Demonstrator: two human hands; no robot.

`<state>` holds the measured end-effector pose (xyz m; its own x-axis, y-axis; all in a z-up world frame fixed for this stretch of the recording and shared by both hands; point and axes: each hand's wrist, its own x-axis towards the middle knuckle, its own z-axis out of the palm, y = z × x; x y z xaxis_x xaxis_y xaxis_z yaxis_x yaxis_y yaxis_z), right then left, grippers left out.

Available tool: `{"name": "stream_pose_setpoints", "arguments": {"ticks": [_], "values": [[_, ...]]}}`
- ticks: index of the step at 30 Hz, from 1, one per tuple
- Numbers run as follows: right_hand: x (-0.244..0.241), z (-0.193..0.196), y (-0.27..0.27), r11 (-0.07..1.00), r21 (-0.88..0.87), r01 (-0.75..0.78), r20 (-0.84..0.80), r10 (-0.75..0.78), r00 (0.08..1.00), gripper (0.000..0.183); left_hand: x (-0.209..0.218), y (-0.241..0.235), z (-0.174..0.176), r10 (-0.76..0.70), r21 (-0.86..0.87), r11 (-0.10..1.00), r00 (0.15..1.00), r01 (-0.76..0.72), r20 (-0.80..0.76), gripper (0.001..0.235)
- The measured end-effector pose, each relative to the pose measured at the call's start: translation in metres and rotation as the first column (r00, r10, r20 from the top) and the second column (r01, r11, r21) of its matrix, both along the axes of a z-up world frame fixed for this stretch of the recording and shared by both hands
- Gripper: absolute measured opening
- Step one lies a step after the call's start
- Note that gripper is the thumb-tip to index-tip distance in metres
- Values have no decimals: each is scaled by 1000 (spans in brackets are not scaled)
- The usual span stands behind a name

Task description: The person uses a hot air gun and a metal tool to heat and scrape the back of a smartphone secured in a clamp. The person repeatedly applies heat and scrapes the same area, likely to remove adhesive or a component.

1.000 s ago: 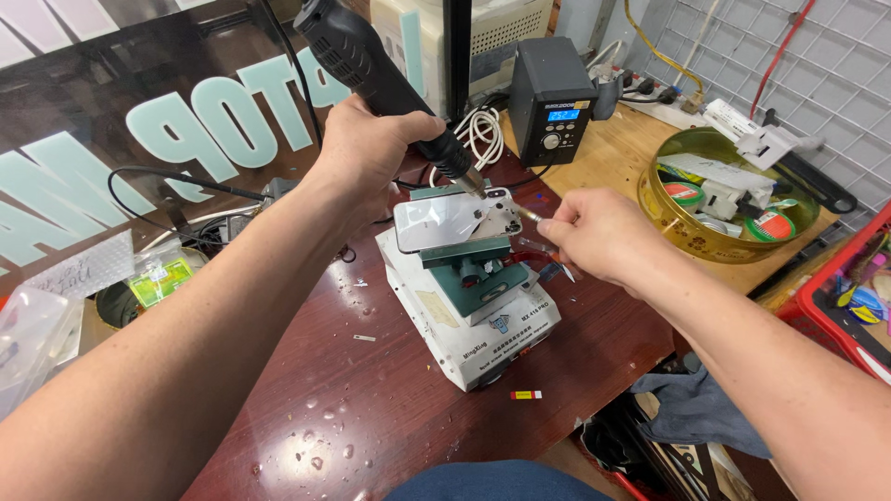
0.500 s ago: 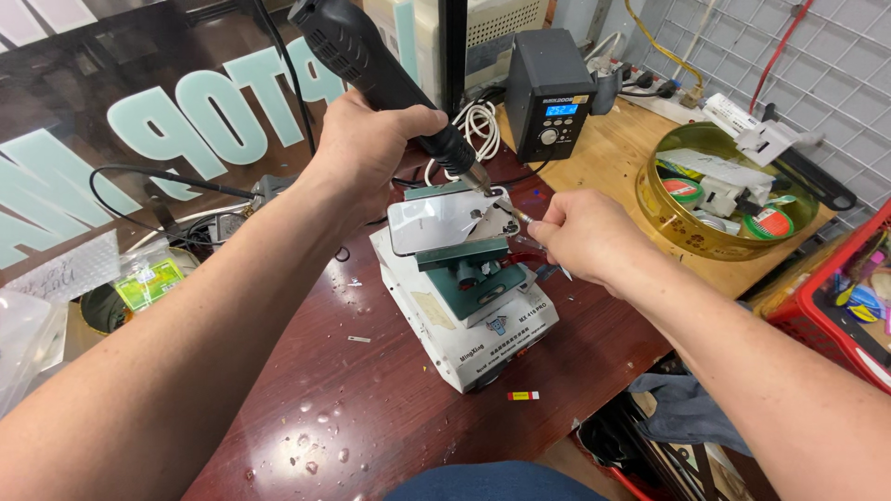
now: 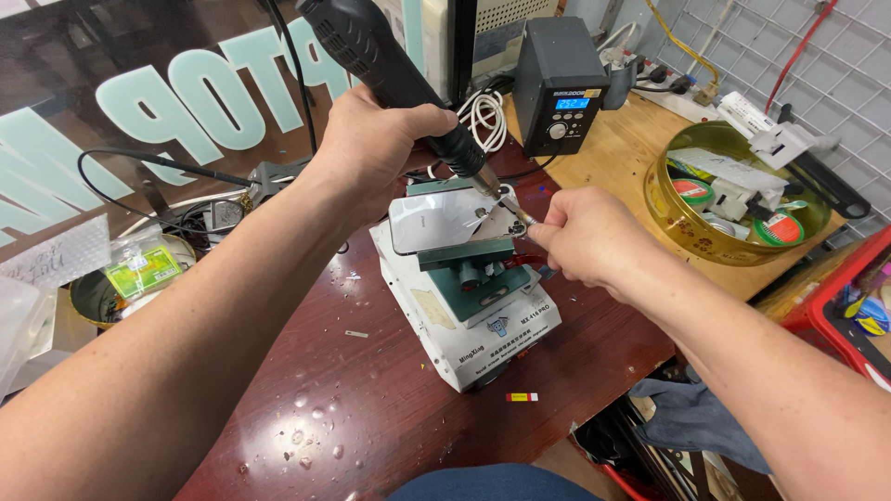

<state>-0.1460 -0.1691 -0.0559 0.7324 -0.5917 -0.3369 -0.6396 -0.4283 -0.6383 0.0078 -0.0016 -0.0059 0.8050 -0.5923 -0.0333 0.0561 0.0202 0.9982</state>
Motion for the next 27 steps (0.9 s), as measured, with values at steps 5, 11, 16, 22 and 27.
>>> {"name": "stream_pose_setpoints", "arguments": {"ticks": [5,11,16,22,27], "values": [[0,0,-3,999,30,-14,-24,14,1000,26,5,-2,-6,-26,-86,996,999,28,21,26],[1,2,2,915,-369,-161,5,175,984,30,8,-2,-9,-27,-93,995,999,30,24,27],[1,7,-4,991,-106,-84,-38,80,996,29,6,-2,-6,-29,-62,998,998,32,52,27],[2,-4,-2,993,-89,-74,-8,74,997,29,2,2,-2,-5,15,1000,999,4,38,28],[1,-14,-6,956,-270,-117,78,143,987,27,2,0,-1,-15,-41,999,1000,15,-2,27]]}}
